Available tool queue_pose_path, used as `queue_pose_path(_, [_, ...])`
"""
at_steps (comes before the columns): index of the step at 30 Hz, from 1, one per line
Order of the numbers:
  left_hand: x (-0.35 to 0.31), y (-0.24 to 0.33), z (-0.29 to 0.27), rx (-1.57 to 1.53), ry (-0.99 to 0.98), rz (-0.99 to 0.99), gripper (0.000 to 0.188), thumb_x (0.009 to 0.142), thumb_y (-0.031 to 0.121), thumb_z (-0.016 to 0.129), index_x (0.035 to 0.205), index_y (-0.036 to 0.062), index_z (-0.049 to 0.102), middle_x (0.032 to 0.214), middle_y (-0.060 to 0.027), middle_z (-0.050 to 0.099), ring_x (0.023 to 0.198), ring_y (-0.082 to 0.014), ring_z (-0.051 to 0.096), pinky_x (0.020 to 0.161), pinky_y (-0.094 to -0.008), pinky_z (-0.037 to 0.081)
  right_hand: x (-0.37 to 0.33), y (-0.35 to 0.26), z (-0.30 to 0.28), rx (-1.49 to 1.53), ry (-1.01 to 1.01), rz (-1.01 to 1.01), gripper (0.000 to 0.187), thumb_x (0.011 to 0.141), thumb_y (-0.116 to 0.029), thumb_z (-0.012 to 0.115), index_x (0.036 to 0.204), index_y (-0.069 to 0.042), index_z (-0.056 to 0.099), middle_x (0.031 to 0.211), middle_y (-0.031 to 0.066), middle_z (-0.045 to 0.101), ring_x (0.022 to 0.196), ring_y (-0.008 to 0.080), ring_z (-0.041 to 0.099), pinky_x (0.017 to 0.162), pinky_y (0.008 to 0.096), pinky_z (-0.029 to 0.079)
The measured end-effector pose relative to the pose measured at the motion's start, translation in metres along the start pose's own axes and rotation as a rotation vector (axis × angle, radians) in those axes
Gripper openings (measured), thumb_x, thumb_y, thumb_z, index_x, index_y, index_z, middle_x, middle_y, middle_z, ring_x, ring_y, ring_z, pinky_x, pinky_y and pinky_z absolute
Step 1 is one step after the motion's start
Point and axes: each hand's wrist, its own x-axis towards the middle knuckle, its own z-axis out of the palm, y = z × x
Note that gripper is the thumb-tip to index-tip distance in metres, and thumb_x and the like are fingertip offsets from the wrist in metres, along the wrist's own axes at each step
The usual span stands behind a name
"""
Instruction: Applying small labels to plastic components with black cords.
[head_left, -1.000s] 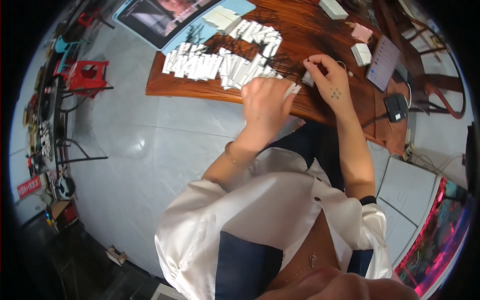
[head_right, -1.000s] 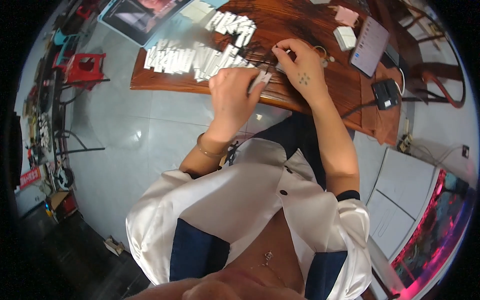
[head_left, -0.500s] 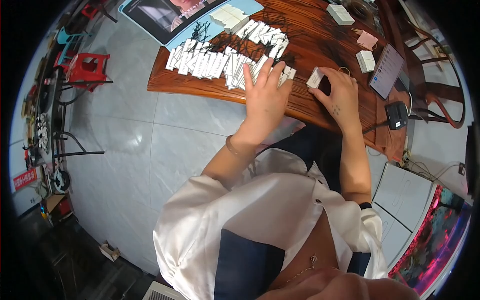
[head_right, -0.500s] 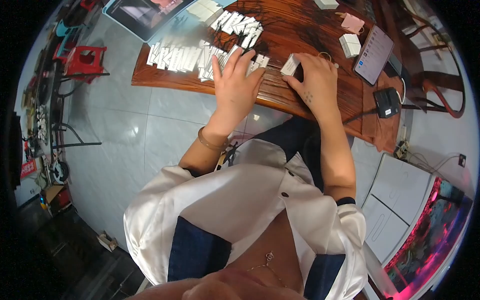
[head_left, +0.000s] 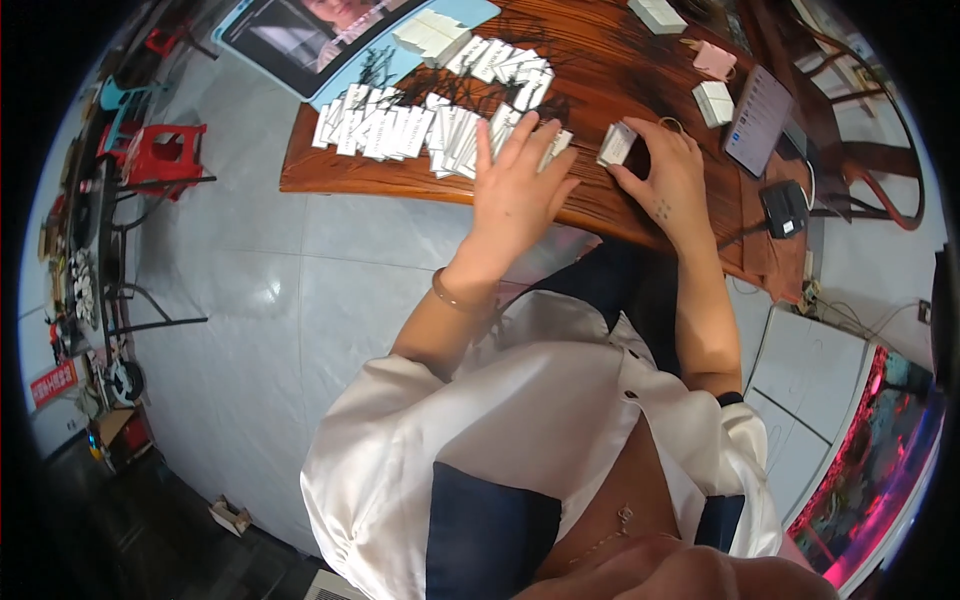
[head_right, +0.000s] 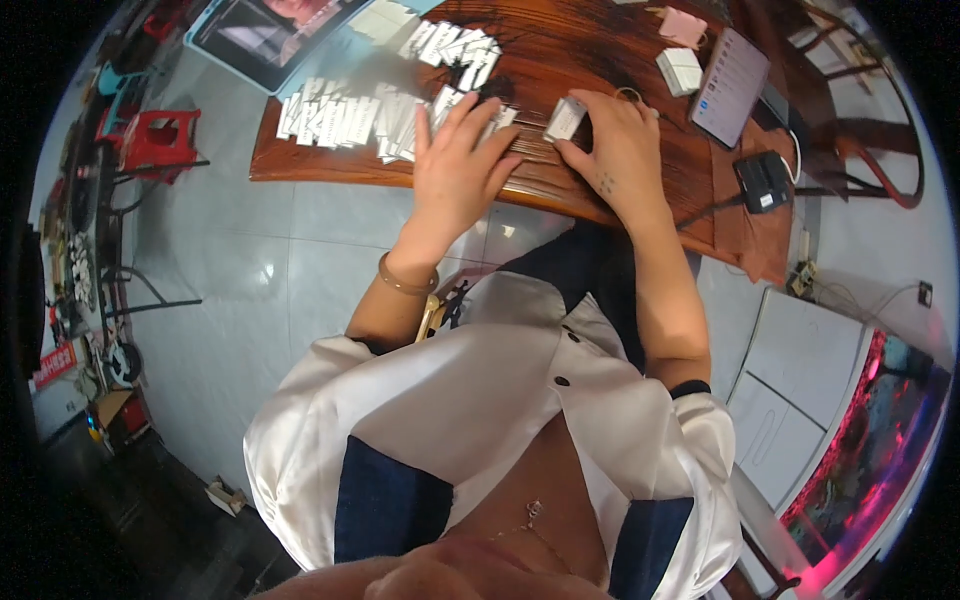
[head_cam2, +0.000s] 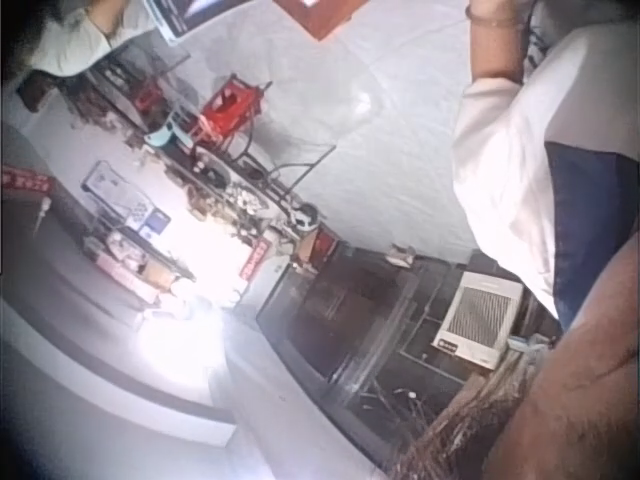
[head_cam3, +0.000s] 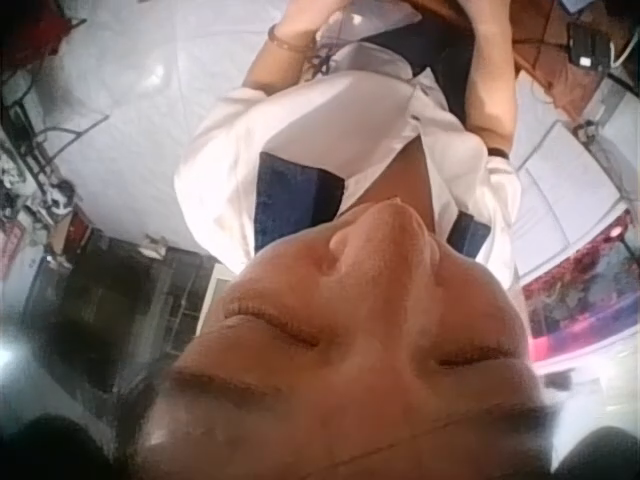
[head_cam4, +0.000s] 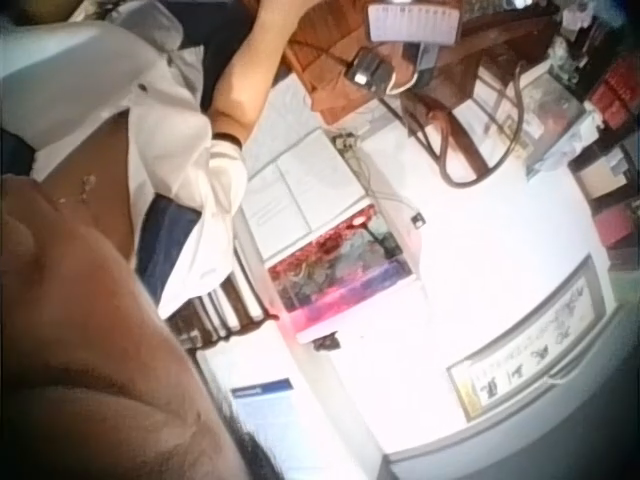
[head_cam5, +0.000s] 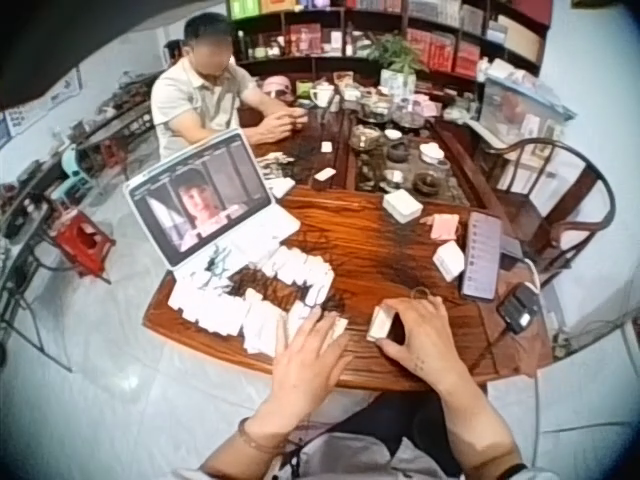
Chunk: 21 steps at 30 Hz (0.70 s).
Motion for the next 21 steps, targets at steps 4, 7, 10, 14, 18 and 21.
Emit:
queue_pose_path(4, [0.004,0.010,-0.008,-0.357,0.086,-0.028,0.021,0.079,0.013,0.068,0.099,0.0093,0.066,0.117,-0.0086,0.059,0.111,-0.0284,0.054,0.100,-0.0457,0.036,-0.003,0.004,-0.001,0.168,0.042,0.040,0.048,0.070,-0.021,0.074,0.113,-0.009,0.058,0.109,0.0095,0.063,0.107,0.0280,0.055,0.102,0.0480,0.032])
queue_pose_path(7, [0.002,0.018,-0.003,-0.638,0.083,-0.064,0.025,0.085,0.005,0.063,0.109,0.0022,0.061,0.114,-0.0138,0.059,0.106,-0.0270,0.058,0.090,-0.0310,0.046,-0.010,0.006,-0.005,0.211,0.082,0.036,0.050,0.068,-0.018,0.075,0.114,-0.009,0.056,0.113,0.0098,0.062,0.108,0.0289,0.055,0.103,0.0481,0.032])
queue_pose_path(10, [0.003,0.033,0.007,-1.435,-0.048,-0.469,0.033,0.097,0.010,0.047,0.126,-0.0045,0.045,0.116,-0.0143,0.058,0.109,-0.0239,0.057,0.091,-0.0320,0.047,-0.018,0.000,-0.016,0.445,0.162,-0.031,0.055,0.065,-0.014,0.076,0.115,-0.008,0.055,0.115,0.0100,0.061,0.107,0.0309,0.055,0.101,0.0450,0.035])
queue_pose_path(14, [0.008,0.039,0.004,-2.016,-0.526,-0.699,0.031,0.100,0.019,0.039,0.119,-0.0029,0.051,0.106,-0.0141,0.061,0.095,-0.0205,0.063,0.083,-0.0305,0.052,-0.042,-0.015,-0.025,0.524,0.135,-0.196,0.053,0.063,-0.013,0.077,0.112,-0.011,0.056,0.120,0.0079,0.060,0.109,0.0267,0.057,0.104,0.0495,0.033])
queue_pose_path(18, [0.005,0.047,-0.003,-1.702,-0.556,-0.679,0.027,0.100,0.017,0.040,0.110,-0.0038,0.055,0.094,-0.0134,0.065,0.085,-0.0215,0.066,0.074,-0.0316,0.055,-0.062,-0.020,-0.028,0.446,0.131,-0.186,0.049,0.063,-0.013,0.077,0.108,-0.011,0.059,0.119,0.0081,0.060,0.109,0.0273,0.056,0.103,0.0487,0.034])
queue_pose_path(21, [-0.003,0.050,0.003,-1.638,-0.503,-0.778,0.024,0.099,0.014,0.042,0.108,-0.0039,0.055,0.095,-0.0140,0.065,0.083,-0.0220,0.067,0.072,-0.0307,0.056,-0.069,-0.011,-0.035,0.403,0.192,-0.149,0.046,0.062,-0.014,0.078,0.105,-0.010,0.062,0.115,0.0082,0.062,0.108,0.0279,0.056,0.099,0.0434,0.039])
